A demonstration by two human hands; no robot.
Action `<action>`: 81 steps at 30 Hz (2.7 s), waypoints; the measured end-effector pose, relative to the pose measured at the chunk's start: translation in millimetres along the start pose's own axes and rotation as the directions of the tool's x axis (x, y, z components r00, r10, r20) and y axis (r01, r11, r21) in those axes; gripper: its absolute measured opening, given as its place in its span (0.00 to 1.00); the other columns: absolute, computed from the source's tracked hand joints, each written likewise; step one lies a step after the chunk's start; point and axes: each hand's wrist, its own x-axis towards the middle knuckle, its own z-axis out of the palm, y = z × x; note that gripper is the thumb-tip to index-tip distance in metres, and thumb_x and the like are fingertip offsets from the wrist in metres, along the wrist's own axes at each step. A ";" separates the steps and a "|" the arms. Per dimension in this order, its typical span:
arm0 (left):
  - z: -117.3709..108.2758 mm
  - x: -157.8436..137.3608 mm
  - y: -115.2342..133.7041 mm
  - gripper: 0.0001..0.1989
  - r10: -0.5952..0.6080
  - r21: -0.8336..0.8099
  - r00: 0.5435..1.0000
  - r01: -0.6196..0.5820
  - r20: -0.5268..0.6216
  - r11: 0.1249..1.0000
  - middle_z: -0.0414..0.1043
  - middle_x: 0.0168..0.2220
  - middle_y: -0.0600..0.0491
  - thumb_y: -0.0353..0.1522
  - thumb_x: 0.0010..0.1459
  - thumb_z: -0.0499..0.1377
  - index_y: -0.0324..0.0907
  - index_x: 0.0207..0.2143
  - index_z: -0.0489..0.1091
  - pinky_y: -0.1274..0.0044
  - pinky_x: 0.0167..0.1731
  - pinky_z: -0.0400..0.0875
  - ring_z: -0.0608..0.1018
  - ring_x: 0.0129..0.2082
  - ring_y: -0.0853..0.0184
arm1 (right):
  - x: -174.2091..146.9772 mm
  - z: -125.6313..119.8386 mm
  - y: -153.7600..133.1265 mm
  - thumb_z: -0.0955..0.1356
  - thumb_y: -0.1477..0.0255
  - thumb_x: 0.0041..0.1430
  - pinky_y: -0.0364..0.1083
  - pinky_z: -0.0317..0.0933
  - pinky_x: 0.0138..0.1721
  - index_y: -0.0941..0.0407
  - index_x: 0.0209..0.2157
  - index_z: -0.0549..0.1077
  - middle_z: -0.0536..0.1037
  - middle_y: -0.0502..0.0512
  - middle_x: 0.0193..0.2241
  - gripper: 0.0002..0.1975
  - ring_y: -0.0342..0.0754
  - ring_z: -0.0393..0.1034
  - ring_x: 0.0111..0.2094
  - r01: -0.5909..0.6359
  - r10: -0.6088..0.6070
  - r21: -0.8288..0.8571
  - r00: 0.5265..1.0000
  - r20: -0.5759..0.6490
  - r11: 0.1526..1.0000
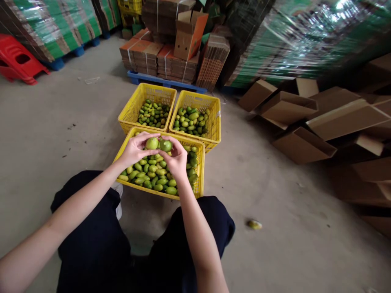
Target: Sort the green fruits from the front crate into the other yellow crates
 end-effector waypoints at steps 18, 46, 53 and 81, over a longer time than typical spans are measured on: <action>20.7 6.4 4.5 0.14 -0.553 -0.829 0.823 0.396 0.130 0.395 0.67 0.20 0.56 0.36 0.62 0.51 0.39 0.35 0.73 0.85 0.11 0.58 0.62 0.11 0.78 | 5.1 11.1 5.5 0.66 0.66 0.50 0.42 0.63 0.20 0.51 0.40 0.70 0.76 0.45 0.26 0.13 0.40 0.63 0.18 -0.397 0.434 0.532 0.899 0.060 0.748; 71.4 42.9 -16.9 0.17 -0.537 -0.940 0.834 0.067 -0.131 0.333 0.79 0.41 0.46 0.34 0.60 0.47 0.38 0.37 0.74 0.76 0.51 0.73 0.76 0.52 0.65 | 31.1 11.1 22.2 0.65 0.67 0.50 0.54 0.60 0.61 0.52 0.36 0.75 0.81 0.53 0.37 0.11 0.50 0.73 0.52 -0.009 0.375 0.774 0.879 -0.296 0.633; 67.5 44.4 -18.9 0.09 -0.539 -0.959 0.831 0.027 -0.134 0.281 0.75 0.28 0.51 0.30 0.57 0.52 0.39 0.27 0.70 0.75 0.47 0.75 0.79 0.41 0.68 | 31.6 10.4 21.9 0.66 0.67 0.48 0.55 0.62 0.60 0.53 0.29 0.74 0.79 0.53 0.32 0.06 0.51 0.74 0.46 -0.038 0.384 0.750 0.876 -0.293 0.660; 53.4 36.3 -1.1 0.16 -0.678 -0.966 0.735 0.168 -0.012 0.199 0.71 0.20 0.55 0.30 0.62 0.49 0.39 0.25 0.71 0.85 0.24 0.72 0.75 0.21 0.74 | 34.6 12.7 2.2 0.66 0.68 0.56 0.41 0.69 0.28 0.53 0.26 0.67 0.70 0.44 0.18 0.07 0.40 0.64 0.18 -0.237 0.467 0.810 0.883 -0.051 0.537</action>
